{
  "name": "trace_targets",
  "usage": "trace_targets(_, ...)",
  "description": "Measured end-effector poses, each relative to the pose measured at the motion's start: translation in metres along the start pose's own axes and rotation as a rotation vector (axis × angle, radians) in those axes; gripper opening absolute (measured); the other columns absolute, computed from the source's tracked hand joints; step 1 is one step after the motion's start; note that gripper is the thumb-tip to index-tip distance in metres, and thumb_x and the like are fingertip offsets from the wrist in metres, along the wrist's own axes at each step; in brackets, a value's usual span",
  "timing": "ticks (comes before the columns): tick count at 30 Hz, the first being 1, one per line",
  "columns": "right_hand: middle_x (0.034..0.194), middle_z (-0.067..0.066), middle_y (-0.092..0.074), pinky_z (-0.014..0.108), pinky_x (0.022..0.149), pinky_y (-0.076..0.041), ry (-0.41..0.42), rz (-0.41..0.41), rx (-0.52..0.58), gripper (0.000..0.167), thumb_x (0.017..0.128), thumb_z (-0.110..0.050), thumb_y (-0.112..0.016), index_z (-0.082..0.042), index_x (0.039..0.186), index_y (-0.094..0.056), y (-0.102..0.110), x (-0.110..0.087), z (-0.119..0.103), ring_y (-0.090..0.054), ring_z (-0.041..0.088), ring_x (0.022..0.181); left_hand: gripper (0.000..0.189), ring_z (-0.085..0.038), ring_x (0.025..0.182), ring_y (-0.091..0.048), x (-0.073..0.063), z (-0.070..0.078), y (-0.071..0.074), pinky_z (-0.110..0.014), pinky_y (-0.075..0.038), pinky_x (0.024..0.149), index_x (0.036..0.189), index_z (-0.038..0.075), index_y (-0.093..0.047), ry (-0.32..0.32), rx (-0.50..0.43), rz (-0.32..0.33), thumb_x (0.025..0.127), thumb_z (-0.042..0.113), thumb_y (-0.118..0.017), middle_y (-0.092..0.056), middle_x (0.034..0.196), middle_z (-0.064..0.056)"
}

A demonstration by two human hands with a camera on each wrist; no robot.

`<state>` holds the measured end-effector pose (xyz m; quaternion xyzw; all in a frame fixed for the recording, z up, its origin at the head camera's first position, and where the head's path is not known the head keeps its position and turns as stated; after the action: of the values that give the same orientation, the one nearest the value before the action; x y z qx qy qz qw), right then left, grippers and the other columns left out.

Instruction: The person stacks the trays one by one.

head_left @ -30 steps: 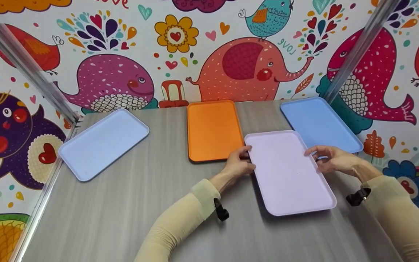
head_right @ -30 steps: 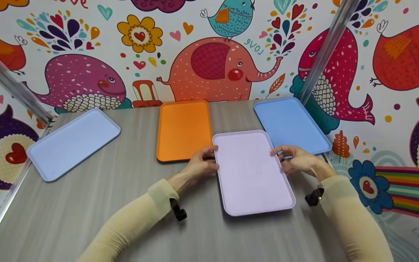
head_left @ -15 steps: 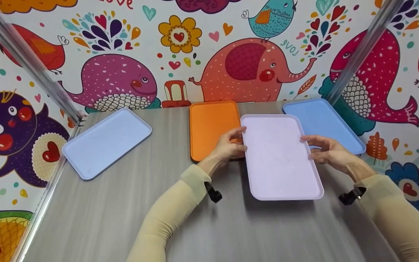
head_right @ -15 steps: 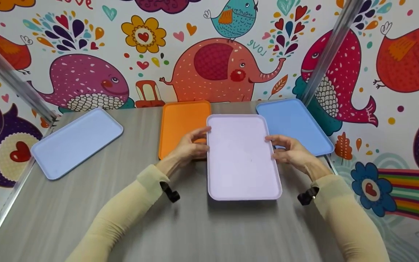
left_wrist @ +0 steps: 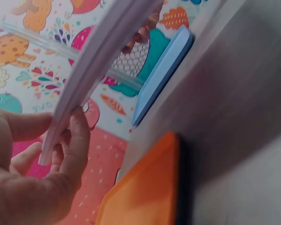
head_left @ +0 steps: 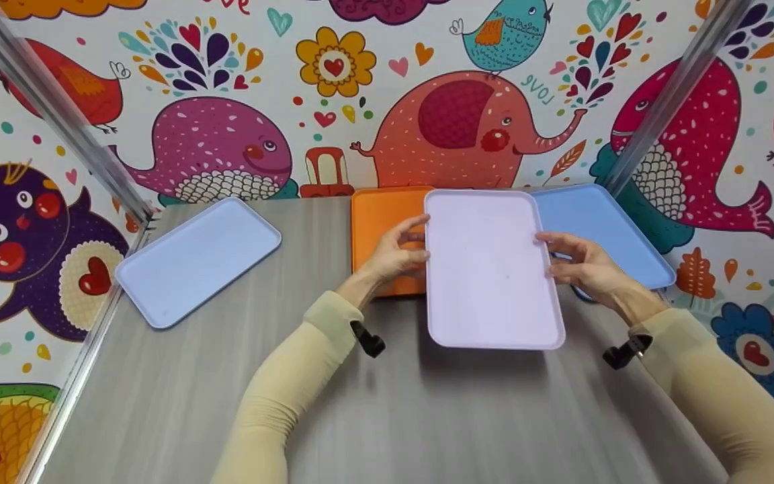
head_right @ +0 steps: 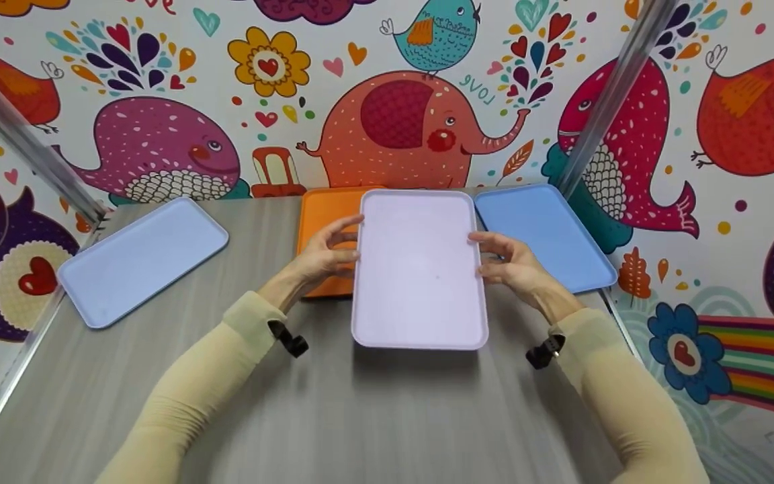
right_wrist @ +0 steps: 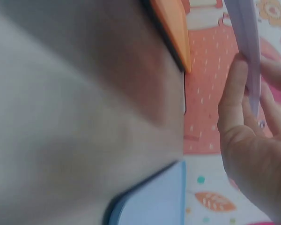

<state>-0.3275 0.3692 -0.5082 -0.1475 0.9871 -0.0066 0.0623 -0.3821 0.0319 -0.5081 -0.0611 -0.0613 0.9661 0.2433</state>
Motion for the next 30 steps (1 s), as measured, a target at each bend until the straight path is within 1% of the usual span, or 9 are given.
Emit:
trace_targets(2, 0.132, -0.001, -0.073, 0.034, 0.091, -0.071, 0.011, 0.006, 0.010, 0.062, 0.102, 0.012, -0.069, -0.008, 0.160, -0.059, -0.007, 0.008, -0.003, -0.078, 0.014, 0.111, 0.076, -0.020, 0.094, -0.072, 0.000, 0.004, 0.010, -0.034, -0.068, 0.074, 0.170, 0.015, -0.050, -0.015, -0.002, 0.025, 0.100, -0.009, -0.070, -0.062, 0.146, -0.022)
trace_targets(5, 0.136, -0.001, -0.070, 0.033, 0.092, -0.071, -0.004, 0.023, -0.006, 0.063, 0.102, 0.007, -0.071, -0.011, 0.161, -0.058, -0.015, 0.020, -0.005, -0.077, 0.015, 0.112, 0.075, -0.019, 0.094, -0.072, -0.002, 0.010, 0.024, -0.034, -0.068, 0.076, 0.169, 0.016, -0.050, -0.017, 0.001, 0.040, 0.101, -0.008, -0.069, -0.062, 0.143, -0.019)
trace_targets(7, 0.139, -0.002, -0.069, 0.033, 0.093, -0.070, -0.016, 0.033, -0.020, 0.065, 0.103, 0.004, -0.072, -0.013, 0.163, -0.057, -0.020, 0.028, -0.007, -0.077, 0.015, 0.114, 0.075, -0.020, 0.093, -0.072, -0.003, 0.014, 0.032, -0.035, -0.068, 0.077, 0.169, 0.018, -0.050, -0.011, 0.013, 0.038, 0.101, -0.006, -0.070, -0.062, 0.142, -0.018)
trace_targets(11, 0.142, -0.003, -0.069, 0.034, 0.096, -0.070, -0.021, 0.036, -0.009, 0.069, 0.102, 0.003, -0.074, -0.012, 0.167, -0.054, -0.031, 0.044, -0.009, -0.077, 0.016, 0.118, 0.077, -0.022, 0.095, -0.071, -0.007, 0.018, 0.050, -0.036, -0.069, 0.075, 0.170, 0.023, -0.050, 0.007, 0.055, 0.038, 0.101, -0.003, -0.072, -0.062, 0.140, -0.015)
trace_targets(16, 0.138, -0.003, -0.072, 0.035, 0.094, -0.070, -0.030, 0.032, 0.025, 0.070, 0.101, 0.007, -0.072, -0.010, 0.166, -0.054, -0.046, 0.067, -0.008, -0.077, 0.017, 0.117, 0.081, -0.025, 0.102, -0.071, -0.012, 0.021, 0.073, -0.038, -0.071, 0.075, 0.169, 0.024, -0.050, 0.011, 0.069, 0.064, 0.098, -0.003, -0.075, -0.062, 0.142, -0.017)
trace_targets(19, 0.137, 0.000, -0.071, 0.034, 0.092, -0.071, -0.034, 0.025, 0.033, 0.072, 0.101, 0.010, -0.069, -0.007, 0.168, -0.051, -0.054, 0.082, -0.009, -0.075, 0.017, 0.117, 0.081, -0.027, 0.104, -0.071, -0.012, 0.024, 0.086, -0.038, -0.072, 0.075, 0.169, 0.023, -0.050, 0.007, 0.069, 0.081, 0.097, -0.004, -0.075, -0.062, 0.144, -0.018)
trace_targets(23, 0.143, 0.004, -0.066, 0.034, 0.094, -0.070, -0.066, 0.017, 0.016, 0.075, 0.101, 0.009, -0.069, -0.009, 0.170, -0.049, -0.066, 0.103, -0.009, -0.072, 0.019, 0.120, 0.084, -0.027, 0.111, -0.069, -0.011, 0.023, 0.105, -0.038, -0.071, 0.076, 0.170, 0.023, -0.048, 0.020, 0.077, 0.124, 0.096, -0.007, -0.075, -0.060, 0.145, -0.019)
trace_targets(26, 0.148, 0.007, -0.062, 0.032, 0.095, -0.070, -0.100, 0.017, -0.005, 0.074, 0.101, 0.008, -0.069, -0.013, 0.170, -0.050, -0.073, 0.118, -0.007, -0.071, 0.020, 0.122, 0.086, -0.027, 0.114, -0.066, -0.010, 0.020, 0.119, -0.036, -0.070, 0.075, 0.171, 0.022, -0.047, 0.035, 0.102, 0.162, 0.095, -0.010, -0.073, -0.059, 0.147, -0.019)
trace_targets(30, 0.148, 0.011, -0.061, 0.030, 0.091, -0.069, -0.124, 0.025, -0.033, 0.073, 0.101, 0.010, -0.066, -0.014, 0.169, -0.051, -0.080, 0.132, -0.003, -0.071, 0.019, 0.119, 0.087, -0.027, 0.113, -0.065, -0.007, 0.019, 0.130, -0.034, -0.069, 0.070, 0.172, 0.019, -0.047, 0.047, 0.156, 0.194, 0.094, -0.013, -0.069, -0.057, 0.151, -0.023)
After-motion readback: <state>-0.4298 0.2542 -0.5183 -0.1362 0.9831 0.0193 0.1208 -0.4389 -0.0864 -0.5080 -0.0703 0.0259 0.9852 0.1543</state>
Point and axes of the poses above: each hand's wrist, its own x-axis towards the middle knuckle, its own y-axis out of the back of the hand, z = x × y, the point moved 8 cm from there along x, towards the middle knuckle
